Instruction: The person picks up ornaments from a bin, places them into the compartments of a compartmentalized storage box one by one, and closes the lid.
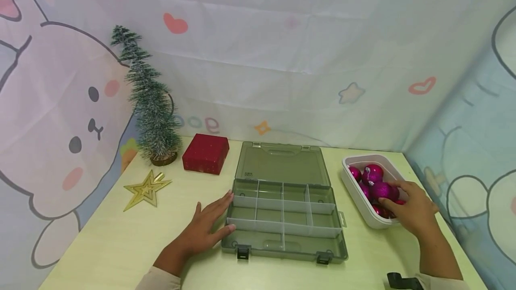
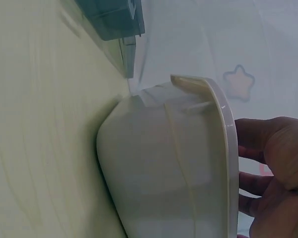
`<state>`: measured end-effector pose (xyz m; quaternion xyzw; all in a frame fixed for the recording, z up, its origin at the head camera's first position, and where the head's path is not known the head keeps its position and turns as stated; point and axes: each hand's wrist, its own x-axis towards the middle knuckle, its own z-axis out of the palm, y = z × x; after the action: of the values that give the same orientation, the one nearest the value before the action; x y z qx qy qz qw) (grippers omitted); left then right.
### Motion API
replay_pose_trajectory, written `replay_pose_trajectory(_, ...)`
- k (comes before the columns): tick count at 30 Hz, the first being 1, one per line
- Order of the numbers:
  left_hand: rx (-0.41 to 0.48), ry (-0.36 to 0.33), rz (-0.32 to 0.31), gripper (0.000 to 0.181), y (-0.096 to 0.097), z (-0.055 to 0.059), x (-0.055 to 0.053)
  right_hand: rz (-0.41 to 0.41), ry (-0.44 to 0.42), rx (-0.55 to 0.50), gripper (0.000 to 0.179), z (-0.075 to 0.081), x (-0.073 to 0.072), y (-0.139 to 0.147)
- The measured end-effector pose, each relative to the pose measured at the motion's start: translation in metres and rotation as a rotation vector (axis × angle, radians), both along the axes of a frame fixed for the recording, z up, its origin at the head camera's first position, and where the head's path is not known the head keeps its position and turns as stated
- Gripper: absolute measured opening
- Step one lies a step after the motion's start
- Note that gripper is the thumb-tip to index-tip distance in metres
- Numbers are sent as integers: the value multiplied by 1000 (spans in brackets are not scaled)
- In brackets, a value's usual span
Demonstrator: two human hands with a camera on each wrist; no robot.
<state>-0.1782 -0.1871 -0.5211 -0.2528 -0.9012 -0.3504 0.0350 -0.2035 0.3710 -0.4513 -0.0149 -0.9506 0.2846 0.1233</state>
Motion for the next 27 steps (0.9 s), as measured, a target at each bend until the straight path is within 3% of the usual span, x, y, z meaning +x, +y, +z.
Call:
replay_pose_trajectory(7,-11,5,-2,78,-2,-2,-1,24,8,-8,54,6,-2,-2)
replay_pose_trajectory(16,10,-8,-7,77,-2,-6,-2,39,3,-49,63,18,-9,-27)
replay_pose_trajectory(27,11,-18,-6,77,-2,-5,-1,234,200,-110,53,17,-22,-62)
